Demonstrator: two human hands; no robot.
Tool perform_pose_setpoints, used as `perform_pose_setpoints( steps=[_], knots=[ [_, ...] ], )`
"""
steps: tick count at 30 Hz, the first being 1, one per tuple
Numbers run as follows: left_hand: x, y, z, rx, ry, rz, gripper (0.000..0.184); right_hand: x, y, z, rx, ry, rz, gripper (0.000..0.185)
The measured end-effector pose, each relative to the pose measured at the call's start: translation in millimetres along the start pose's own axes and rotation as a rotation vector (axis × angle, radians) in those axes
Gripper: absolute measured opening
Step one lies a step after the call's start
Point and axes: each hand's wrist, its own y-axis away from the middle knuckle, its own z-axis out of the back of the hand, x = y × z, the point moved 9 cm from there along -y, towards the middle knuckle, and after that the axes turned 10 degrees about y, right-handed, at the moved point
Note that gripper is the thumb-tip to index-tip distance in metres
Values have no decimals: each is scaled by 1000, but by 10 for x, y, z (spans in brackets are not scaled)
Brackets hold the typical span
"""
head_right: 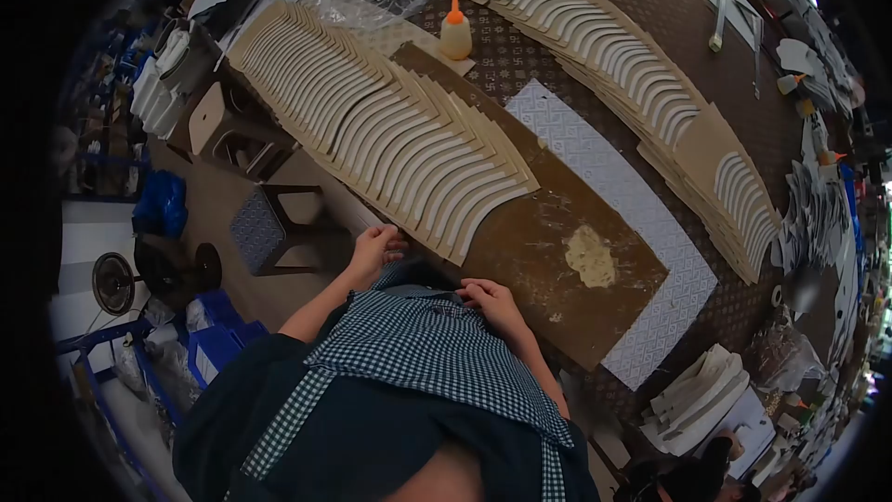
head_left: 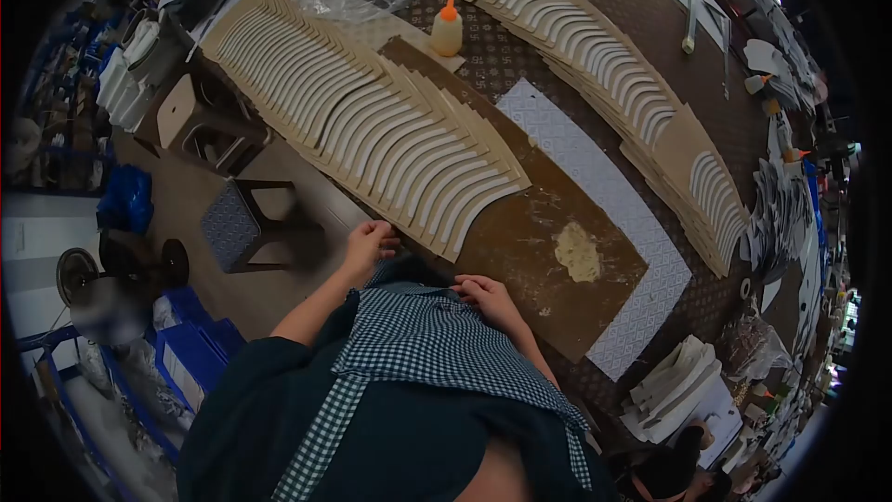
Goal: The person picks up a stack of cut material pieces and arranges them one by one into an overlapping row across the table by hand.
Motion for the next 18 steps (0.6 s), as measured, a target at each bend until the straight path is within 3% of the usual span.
perform_pose_setpoints(
  steps=[9, 14, 17, 18],
  knots=[
    [-151, -162, -45, 144, 13, 320, 23, 128, -486, -534, 50, -81, 15, 42],
    [-391, -86, -211, 241, 94, 294, 19, 218, -538, -644, 0, -28, 202, 44],
    [-566, -57, -278, 307, 161, 271, 19, 505, -412, -671, 25, 254, 89, 56],
    [-608, -65, -304, 335, 182, 266, 20, 577, -418, -691, 36, 207, 120, 63]
  ],
)
